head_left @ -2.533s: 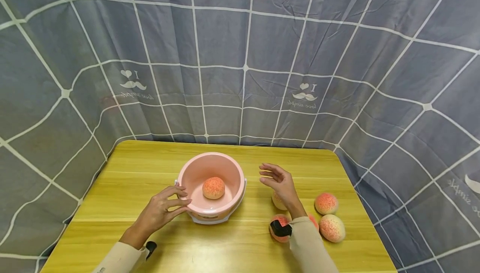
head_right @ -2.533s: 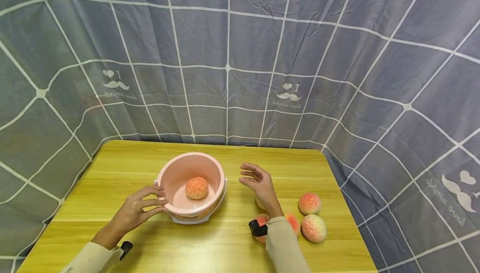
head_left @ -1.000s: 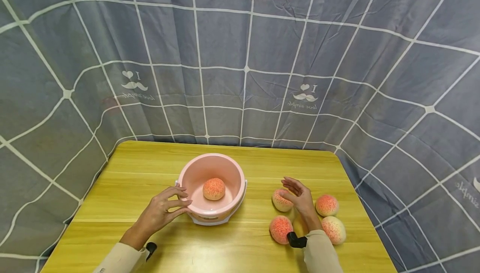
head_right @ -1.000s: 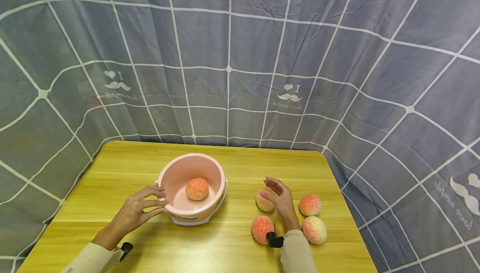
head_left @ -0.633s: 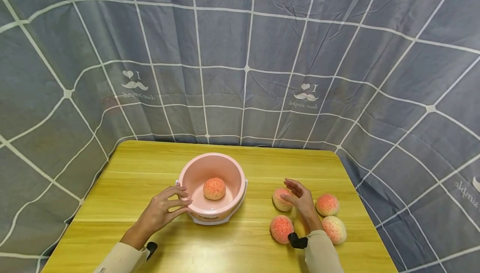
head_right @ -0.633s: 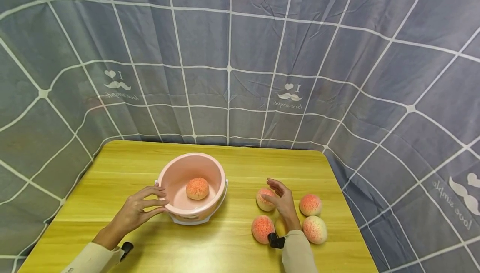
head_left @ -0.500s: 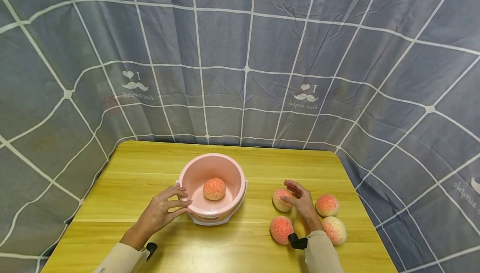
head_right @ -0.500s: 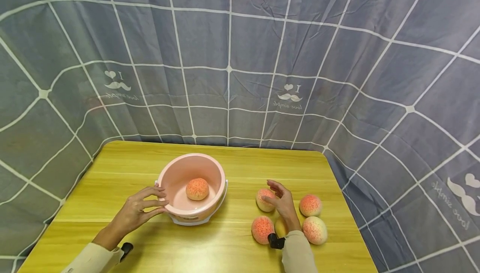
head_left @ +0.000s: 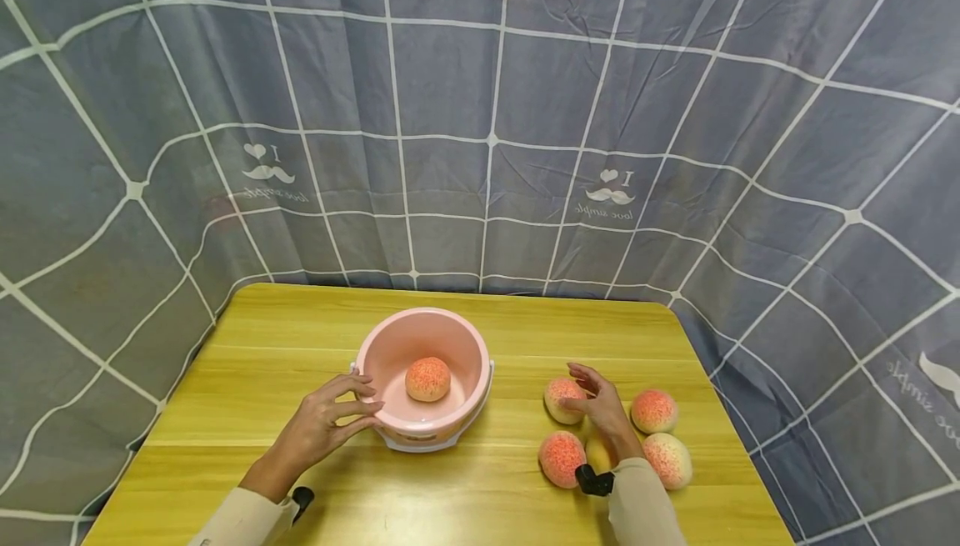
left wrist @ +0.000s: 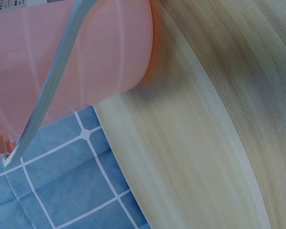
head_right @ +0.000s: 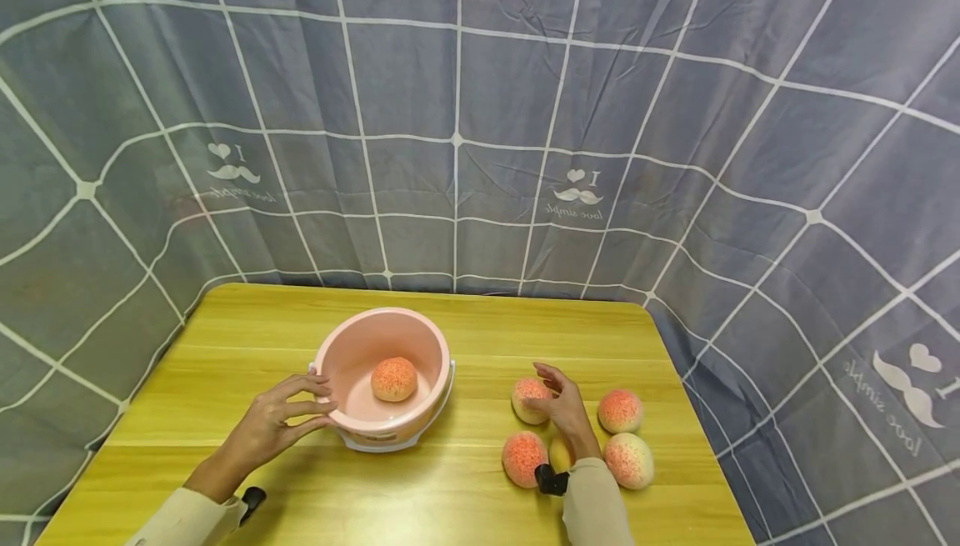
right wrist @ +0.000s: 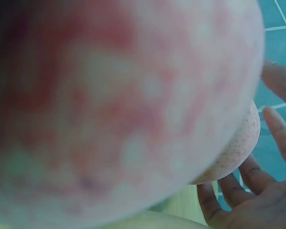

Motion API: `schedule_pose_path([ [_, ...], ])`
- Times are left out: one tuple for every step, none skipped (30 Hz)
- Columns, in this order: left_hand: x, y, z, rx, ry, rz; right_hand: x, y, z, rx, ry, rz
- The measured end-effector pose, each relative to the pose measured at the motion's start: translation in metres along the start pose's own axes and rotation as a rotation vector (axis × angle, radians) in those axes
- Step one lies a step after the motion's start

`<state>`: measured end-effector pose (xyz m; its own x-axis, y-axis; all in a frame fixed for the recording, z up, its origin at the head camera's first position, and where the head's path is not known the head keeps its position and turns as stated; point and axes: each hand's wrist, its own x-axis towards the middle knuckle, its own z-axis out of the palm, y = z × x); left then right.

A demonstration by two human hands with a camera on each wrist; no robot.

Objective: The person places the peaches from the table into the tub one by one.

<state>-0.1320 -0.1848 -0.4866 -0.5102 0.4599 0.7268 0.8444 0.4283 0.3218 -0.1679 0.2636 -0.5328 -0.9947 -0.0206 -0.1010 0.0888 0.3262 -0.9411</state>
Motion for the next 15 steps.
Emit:
schedule_pose_path([
  [0.000,0.000,0.000,-0.003,0.001,0.004,-0.001,-0.003,0.000,0.009,-0.005,0.008],
  [0.000,0.000,0.000,-0.005,0.003,0.010,-0.003,-0.007,0.000,0.011,-0.014,0.013],
  [0.000,-0.001,0.000,-0.003,0.006,0.014,-0.005,-0.012,0.001,0.009,-0.023,0.014],
  [0.001,-0.001,0.001,-0.003,0.010,0.017,-0.006,-0.015,0.001,0.008,-0.031,0.018],
  [0.001,0.000,0.001,-0.002,0.019,0.027,-0.006,-0.014,0.001,0.008,-0.037,0.022],
  [0.002,0.000,0.001,0.000,0.023,0.030,-0.006,-0.014,0.001,0.005,-0.039,0.029],
  [0.002,0.000,0.001,0.000,0.027,0.031,-0.005,-0.014,0.002,0.005,-0.039,0.039],
  [0.003,0.000,0.001,0.003,0.032,0.034,-0.004,-0.011,0.002,-0.005,-0.037,0.045],
  [0.003,0.001,0.001,0.005,0.037,0.035,-0.001,-0.006,0.003,-0.015,-0.037,0.050],
  [0.003,0.001,0.001,0.006,0.041,0.040,0.002,-0.001,0.003,-0.023,-0.036,0.056],
  [0.003,0.001,0.001,0.004,0.045,0.044,0.004,0.003,0.003,-0.032,-0.035,0.056],
  [0.003,0.001,0.001,0.004,0.044,0.042,0.004,0.003,0.004,-0.042,-0.037,0.058],
  [0.003,0.001,0.001,0.004,0.048,0.048,0.005,0.004,0.004,-0.050,-0.043,0.058],
  [0.003,0.001,0.001,0.005,0.053,0.054,0.005,0.005,0.005,-0.056,-0.047,0.060],
  [0.003,0.001,0.001,0.005,0.053,0.054,0.005,0.005,0.005,-0.064,-0.054,0.058],
])
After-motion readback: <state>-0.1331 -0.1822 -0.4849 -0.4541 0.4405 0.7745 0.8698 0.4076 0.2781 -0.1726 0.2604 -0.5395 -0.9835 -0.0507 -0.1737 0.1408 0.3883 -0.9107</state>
